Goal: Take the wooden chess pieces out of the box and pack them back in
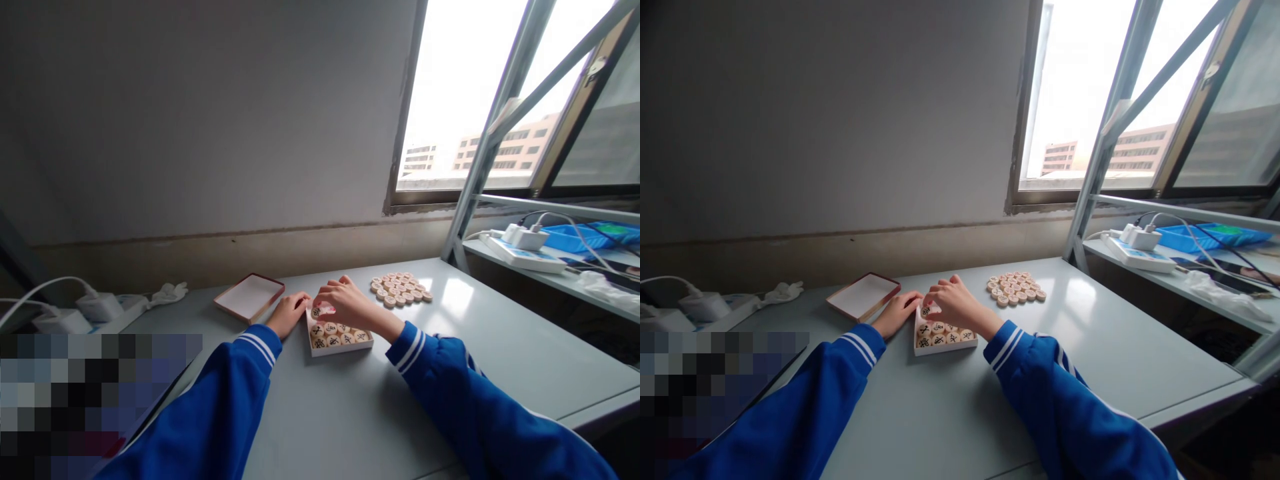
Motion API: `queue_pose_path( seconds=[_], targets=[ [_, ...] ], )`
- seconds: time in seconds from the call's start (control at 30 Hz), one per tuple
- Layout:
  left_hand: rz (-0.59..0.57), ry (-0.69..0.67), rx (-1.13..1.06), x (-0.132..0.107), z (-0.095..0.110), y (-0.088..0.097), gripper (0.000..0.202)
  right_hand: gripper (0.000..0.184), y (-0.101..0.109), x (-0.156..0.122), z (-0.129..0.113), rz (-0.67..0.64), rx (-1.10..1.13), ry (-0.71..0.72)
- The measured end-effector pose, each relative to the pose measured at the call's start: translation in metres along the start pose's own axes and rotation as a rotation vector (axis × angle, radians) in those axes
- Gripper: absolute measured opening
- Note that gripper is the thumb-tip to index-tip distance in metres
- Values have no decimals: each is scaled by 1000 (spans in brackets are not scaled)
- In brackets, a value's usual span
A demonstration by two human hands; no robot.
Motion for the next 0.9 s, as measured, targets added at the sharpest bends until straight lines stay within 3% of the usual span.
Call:
queue_pose_path(
  seconds=[0.17,0.33,0.43,0.5,0.67,0.77,0.9],
  targets=[
    [7,20,9,0,-3,0,23,28,14,-14,45,84,-36,-209],
    [7,39,16,1,-5,0,22,22,3,-42,98,-34,-155,-407],
    [7,48,8,1,-6,0,23,19,3,-52,112,-53,-200,-475],
    [7,50,2,1,-5,0,23,20,5,-46,102,-35,-149,-414],
    [-5,36,-8,0,-4,-1,24,19,-7,-19,36,-133,66,-92],
    [3,24,-4,0,-4,1,24,18,-5,-13,17,-78,16,-74],
    [3,23,-4,0,-3,0,24,19,-2,-15,10,-73,29,-43]
  ],
)
Point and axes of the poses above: each hand's wrist, its own x-axis towards the middle knuckle, its own y-axis out of the back of the hand, z = x × y, the point moved 8 cm from there along x, towards the middle knuckle, and after that the axes turned 4 degrees about -x, right-handed, at the moved point
